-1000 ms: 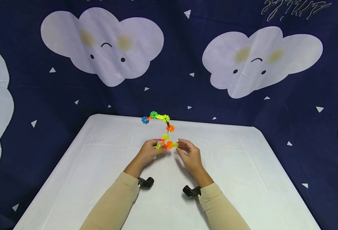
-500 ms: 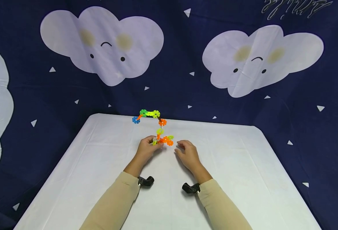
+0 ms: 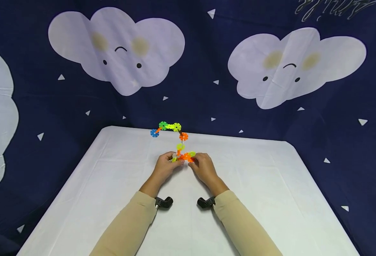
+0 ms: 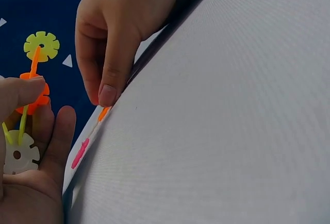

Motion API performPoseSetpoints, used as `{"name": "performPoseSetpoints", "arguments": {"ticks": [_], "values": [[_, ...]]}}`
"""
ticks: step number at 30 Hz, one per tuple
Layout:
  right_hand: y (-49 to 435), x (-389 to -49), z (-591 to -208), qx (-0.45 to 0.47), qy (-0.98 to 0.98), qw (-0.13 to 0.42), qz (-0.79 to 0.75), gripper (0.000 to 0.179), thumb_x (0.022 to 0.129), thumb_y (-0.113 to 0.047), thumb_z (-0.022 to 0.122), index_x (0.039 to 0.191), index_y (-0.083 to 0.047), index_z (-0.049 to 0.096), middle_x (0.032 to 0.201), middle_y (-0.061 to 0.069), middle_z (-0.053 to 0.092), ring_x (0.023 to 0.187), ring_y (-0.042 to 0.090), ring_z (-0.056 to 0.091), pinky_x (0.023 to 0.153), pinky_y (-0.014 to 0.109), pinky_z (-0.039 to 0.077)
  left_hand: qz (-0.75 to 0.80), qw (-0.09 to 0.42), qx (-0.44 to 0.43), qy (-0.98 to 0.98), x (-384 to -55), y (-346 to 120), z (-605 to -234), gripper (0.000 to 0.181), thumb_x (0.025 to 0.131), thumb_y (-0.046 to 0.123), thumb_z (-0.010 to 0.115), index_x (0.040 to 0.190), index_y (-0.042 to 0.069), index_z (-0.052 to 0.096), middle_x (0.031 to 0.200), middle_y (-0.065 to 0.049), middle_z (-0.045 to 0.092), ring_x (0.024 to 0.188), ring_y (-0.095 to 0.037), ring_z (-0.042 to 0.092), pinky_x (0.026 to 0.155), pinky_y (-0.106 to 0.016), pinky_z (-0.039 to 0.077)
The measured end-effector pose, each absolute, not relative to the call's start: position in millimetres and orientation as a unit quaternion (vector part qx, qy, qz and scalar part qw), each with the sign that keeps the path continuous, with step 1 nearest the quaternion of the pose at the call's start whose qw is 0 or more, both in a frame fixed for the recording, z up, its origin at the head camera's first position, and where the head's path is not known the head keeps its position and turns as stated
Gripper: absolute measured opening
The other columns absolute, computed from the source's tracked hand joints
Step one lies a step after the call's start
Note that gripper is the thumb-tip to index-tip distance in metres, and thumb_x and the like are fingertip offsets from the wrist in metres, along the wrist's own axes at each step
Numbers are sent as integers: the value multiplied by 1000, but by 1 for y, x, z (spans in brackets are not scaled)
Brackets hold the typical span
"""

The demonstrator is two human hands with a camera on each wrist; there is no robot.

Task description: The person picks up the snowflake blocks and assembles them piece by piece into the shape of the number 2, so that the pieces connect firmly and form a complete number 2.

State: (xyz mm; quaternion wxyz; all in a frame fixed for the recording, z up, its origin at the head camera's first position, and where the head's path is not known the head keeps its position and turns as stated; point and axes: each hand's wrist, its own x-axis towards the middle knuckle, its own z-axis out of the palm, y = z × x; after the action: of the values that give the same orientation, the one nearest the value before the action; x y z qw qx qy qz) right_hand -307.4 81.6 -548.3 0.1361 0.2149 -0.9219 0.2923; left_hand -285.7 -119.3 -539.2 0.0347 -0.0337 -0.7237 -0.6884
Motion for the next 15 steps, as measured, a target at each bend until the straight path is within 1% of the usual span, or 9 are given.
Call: {"name": "performPoseSetpoints", "arguments": {"ticks": [4,8,12,15], "values": [[80,-312,-549,235,-921,163,266,15,96,-15,81,104,-2,79,103,9,75,103,30,66,98,45,50,-685,30,-31,-727,-285,-119,-539,30,89,11,87,112,-4,75,113,-11,73,102,-23,60,91,-33,53],[81,-311,-549,256,-919,192,230,13,100,-15,75,97,-3,78,94,9,75,94,30,68,91,45,54,-682,28,-34,-730,-286,-119,-539,28,88,11,87,110,-3,76,112,-11,73,101,-24,60,92,-35,53],[82,-308,-549,241,-919,208,234,16,103,-14,71,93,-3,73,92,10,75,89,32,69,85,46,56,-679,31,-34,-733,-287,-120,-540,27,88,11,87,109,-2,76,110,-10,73,99,-23,59,89,-33,53],[84,-306,-548,217,-913,221,264,11,103,-10,70,97,-1,74,95,13,75,91,34,71,85,47,57,-679,30,-31,-733,-287,-120,-540,28,88,11,87,110,-2,76,110,-9,72,99,-22,59,88,-31,54]]}}
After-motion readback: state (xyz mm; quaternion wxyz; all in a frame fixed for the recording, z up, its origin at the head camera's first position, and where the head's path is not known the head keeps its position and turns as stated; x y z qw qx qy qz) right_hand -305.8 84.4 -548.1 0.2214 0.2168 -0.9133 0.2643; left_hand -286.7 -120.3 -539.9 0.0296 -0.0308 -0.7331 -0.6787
